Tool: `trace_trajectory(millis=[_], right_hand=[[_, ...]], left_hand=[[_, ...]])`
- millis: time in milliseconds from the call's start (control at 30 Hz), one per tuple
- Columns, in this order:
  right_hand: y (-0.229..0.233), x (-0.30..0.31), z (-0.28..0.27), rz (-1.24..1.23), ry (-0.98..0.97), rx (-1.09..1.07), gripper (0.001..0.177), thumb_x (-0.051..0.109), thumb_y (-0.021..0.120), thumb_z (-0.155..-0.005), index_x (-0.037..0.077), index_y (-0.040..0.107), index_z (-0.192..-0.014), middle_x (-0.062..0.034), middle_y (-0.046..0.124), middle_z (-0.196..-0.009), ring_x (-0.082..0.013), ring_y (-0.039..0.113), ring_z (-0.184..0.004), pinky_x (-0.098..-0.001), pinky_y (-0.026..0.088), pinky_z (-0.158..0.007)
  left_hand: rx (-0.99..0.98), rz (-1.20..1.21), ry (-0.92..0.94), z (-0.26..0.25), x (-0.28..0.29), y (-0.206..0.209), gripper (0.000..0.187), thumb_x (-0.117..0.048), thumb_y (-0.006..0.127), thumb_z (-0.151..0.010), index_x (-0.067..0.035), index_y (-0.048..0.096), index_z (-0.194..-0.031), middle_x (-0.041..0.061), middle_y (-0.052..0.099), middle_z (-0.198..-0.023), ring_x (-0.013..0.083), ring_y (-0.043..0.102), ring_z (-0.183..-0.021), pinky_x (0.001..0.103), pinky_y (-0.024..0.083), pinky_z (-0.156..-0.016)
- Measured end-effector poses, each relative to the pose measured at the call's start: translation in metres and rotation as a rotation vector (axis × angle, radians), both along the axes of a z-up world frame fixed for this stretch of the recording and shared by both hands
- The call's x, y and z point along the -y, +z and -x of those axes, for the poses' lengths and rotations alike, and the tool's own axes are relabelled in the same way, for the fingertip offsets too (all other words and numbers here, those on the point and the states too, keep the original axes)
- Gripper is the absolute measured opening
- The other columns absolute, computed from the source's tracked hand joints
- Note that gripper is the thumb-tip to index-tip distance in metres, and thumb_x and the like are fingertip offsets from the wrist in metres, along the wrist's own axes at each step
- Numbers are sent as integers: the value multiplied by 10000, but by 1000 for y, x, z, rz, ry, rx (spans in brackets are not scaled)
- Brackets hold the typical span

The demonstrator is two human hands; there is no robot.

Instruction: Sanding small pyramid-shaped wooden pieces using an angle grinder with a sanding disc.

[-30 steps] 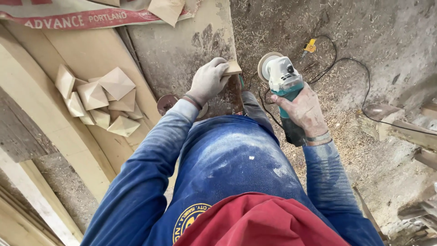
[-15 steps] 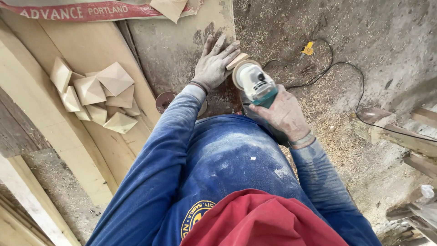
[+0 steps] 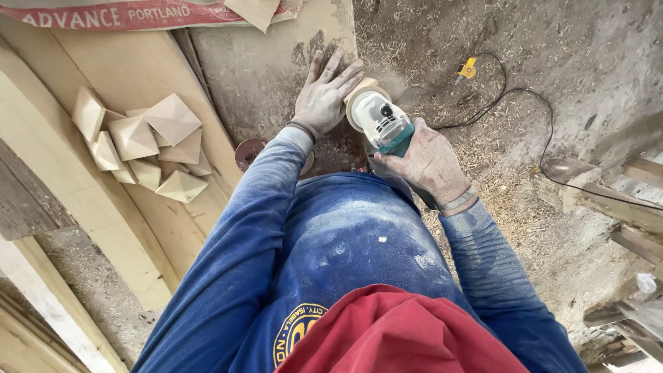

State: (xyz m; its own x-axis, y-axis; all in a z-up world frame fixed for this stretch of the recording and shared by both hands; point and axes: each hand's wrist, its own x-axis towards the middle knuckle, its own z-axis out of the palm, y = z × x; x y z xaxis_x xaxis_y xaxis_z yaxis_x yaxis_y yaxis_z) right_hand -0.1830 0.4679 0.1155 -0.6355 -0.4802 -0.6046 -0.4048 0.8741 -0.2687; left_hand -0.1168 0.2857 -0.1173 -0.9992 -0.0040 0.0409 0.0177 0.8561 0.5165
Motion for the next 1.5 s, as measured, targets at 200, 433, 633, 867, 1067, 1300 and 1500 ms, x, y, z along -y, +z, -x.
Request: trace_trajectory(millis=[200, 433, 633, 867, 1067, 1300, 1500], right_hand=[[-6, -10, 12, -42, -7, -30, 786, 546, 846, -767, -60, 551, -1173, -288, 690, -1050, -444, 693, -1028, -496, 549, -884], [-11, -24, 21, 66, -36, -61, 782, 537, 836, -781, -61, 562, -1203, -271, 688, -1090, -412, 692, -1067, -469, 551, -926], [-9, -12, 1, 45, -58, -3, 779, 565, 795, -805, -54, 558, -1216, -224, 663, -1093, -373, 701, -1029, -436, 561, -920], [-11, -3, -1, -61, 116, 88, 815, 622, 762, -793, -52, 542, -1196, -212, 633, -1044, -382, 695, -973, -469, 567, -861], [-4, -11, 26, -62, 2, 26, 795, 611, 791, -786, -46, 561, -1170, -231, 653, -1031, -393, 698, -993, -473, 558, -878], [-18, -43, 41, 183, 11, -118, 692, 493, 849, -829, -38, 622, -1209, -253, 652, -1103, -414, 674, -1033, -489, 539, -892], [0, -54, 33, 228, -263, -17, 629, 468, 845, -788, 31, 659, -1201, -178, 713, -1152, -339, 708, -1095, -438, 547, -947]], left_hand=[[-23, -48, -6, 0, 1, -1, 542, -376, 620, -1037, -173, 538, -1532, -31, 387, -1669, 309, 198, -1584, 597, 63, -1285], [-46, -23, 1, -1, 1, 4, 581, -356, 640, -972, -173, 556, -1518, -12, 426, -1650, 323, 202, -1563, 586, 56, -1265], [-14, -31, -11, 1, -1, 1, 574, -383, 621, -1007, -192, 533, -1541, -36, 375, -1677, 293, 150, -1591, 604, 35, -1275], [-17, -11, -20, 0, 0, -3, 601, -402, 583, -1002, -164, 529, -1551, -13, 385, -1682, 296, 139, -1589, 593, 21, -1268], [-32, -75, 7, 0, 1, 10, 526, -370, 612, -1030, -160, 568, -1511, -26, 430, -1654, 292, 184, -1587, 591, 51, -1287], [-92, -100, 14, -1, 4, 16, 499, -329, 636, -1017, -134, 608, -1475, 6, 492, -1611, 317, 239, -1569, 585, 81, -1279], [-1, -100, 53, -14, 6, 58, 393, -296, 665, -993, -78, 691, -1318, 81, 616, -1450, 380, 415, -1463, 604, 239, -1212]])
